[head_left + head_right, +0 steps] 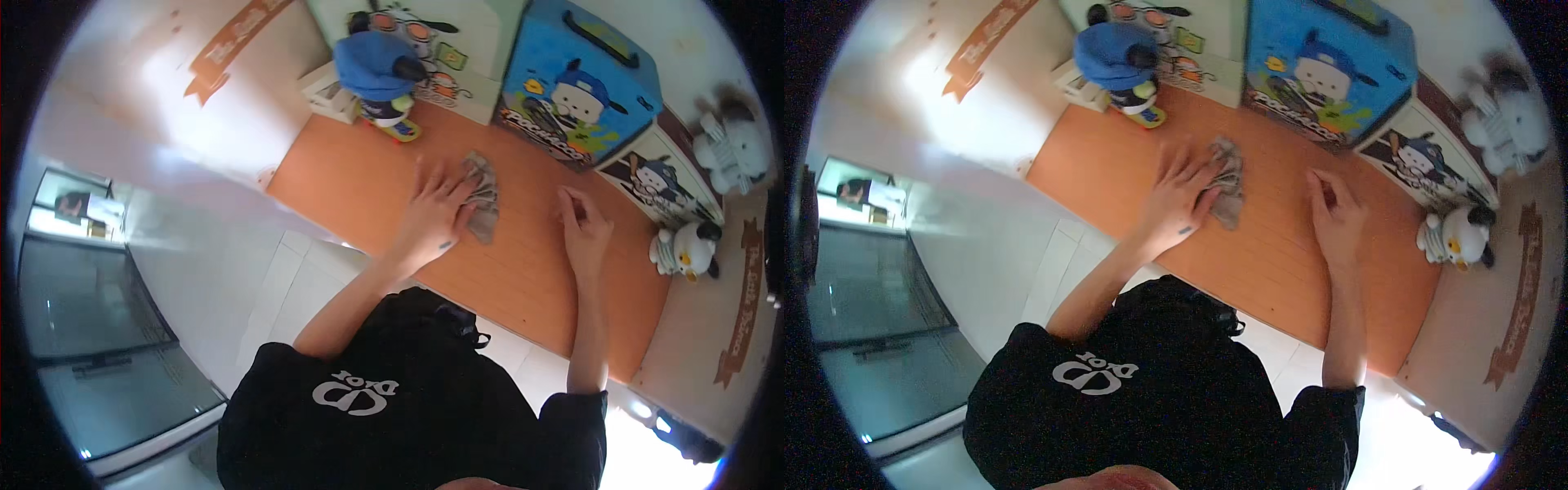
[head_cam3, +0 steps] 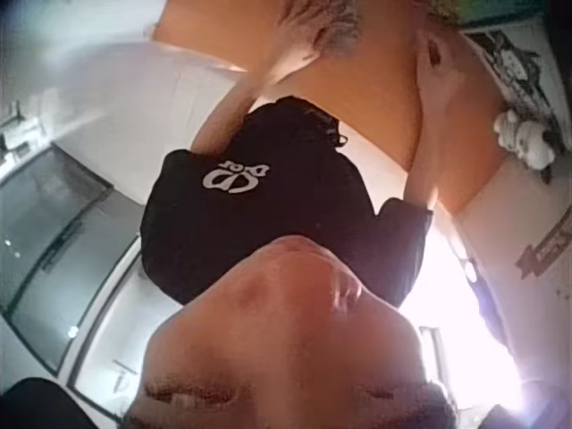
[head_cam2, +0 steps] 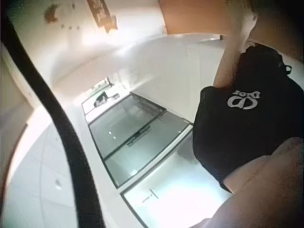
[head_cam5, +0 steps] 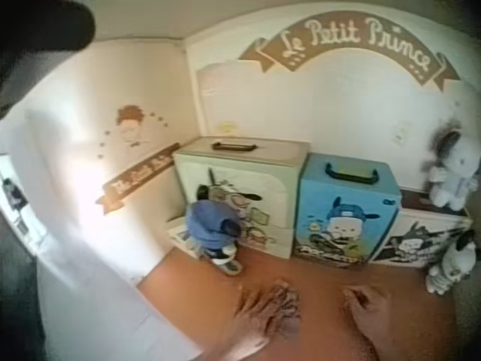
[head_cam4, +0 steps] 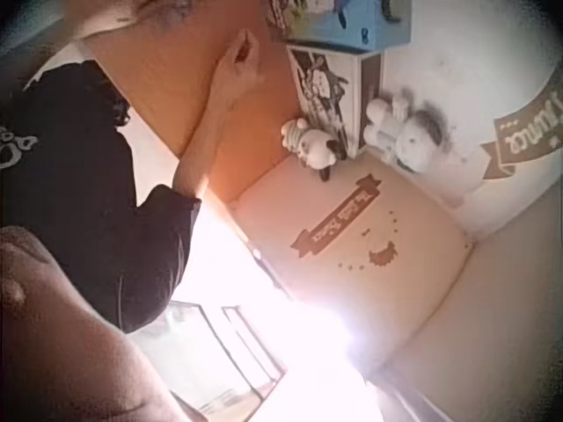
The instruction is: Wiping a table surface and several small objects using a cleaning cloth.
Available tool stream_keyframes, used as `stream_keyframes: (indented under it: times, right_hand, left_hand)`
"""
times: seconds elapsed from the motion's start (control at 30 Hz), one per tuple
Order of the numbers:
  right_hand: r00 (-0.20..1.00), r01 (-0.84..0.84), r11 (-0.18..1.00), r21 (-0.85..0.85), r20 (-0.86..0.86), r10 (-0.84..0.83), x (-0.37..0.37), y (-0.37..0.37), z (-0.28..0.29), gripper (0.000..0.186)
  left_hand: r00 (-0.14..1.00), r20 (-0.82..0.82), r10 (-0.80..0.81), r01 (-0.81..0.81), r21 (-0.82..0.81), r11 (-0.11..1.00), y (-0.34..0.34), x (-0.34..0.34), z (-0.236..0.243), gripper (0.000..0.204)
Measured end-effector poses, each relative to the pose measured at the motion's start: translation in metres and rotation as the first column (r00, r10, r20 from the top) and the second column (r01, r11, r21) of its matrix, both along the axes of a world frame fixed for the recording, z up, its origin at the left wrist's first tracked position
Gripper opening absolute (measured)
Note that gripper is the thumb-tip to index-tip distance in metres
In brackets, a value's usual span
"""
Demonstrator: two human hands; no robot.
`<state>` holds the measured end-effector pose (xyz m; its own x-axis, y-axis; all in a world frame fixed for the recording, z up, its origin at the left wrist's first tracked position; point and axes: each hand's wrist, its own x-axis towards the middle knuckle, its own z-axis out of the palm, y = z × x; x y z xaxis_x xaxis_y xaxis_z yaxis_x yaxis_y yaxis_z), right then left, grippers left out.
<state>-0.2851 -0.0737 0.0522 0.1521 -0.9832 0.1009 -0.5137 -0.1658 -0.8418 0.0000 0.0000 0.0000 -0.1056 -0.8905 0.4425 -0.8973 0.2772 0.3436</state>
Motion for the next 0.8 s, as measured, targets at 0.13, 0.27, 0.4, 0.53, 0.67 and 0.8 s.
stream_keyframes:
  times: [0.13,0.27,0.4,0.53,0.67,0.8]
  right_hand:
    - [0.992,-0.030,0.999,-0.045,-0.123,0.024,-0.001,-0.005,-0.013,0.025]
    - [0.949,-0.307,0.918,-0.251,-0.155,0.275,0.018,0.011,-0.003,0.030]
    - [0.861,-0.502,0.797,-0.336,-0.281,0.424,0.032,0.016,-0.016,0.044]
    - [0.781,-0.623,0.735,-0.268,-0.157,0.605,0.045,0.024,-0.033,0.055]
    - [0.776,-0.630,0.601,-0.492,-0.430,0.462,0.086,0.055,-0.045,0.051]
    - [0.827,-0.516,0.673,-0.530,-0.513,0.230,0.114,0.086,-0.062,0.040]
  left_hand:
    - [0.999,0.004,0.036,-0.035,-0.039,0.999,-0.001,-0.008,-0.003,0.050]
    - [0.999,-0.034,0.003,-0.005,-0.058,0.998,0.025,-0.018,-0.002,0.052]
    - [0.985,-0.136,-0.104,0.095,-0.069,0.993,0.040,-0.016,0.006,0.056]
    - [0.882,-0.365,-0.299,0.297,-0.062,0.953,0.040,-0.005,0.024,0.059]
    - [0.881,-0.464,0.092,-0.104,0.000,0.995,0.040,0.054,0.024,0.040]
    - [0.945,-0.165,0.283,-0.314,-0.217,0.924,0.025,0.189,0.002,0.028]
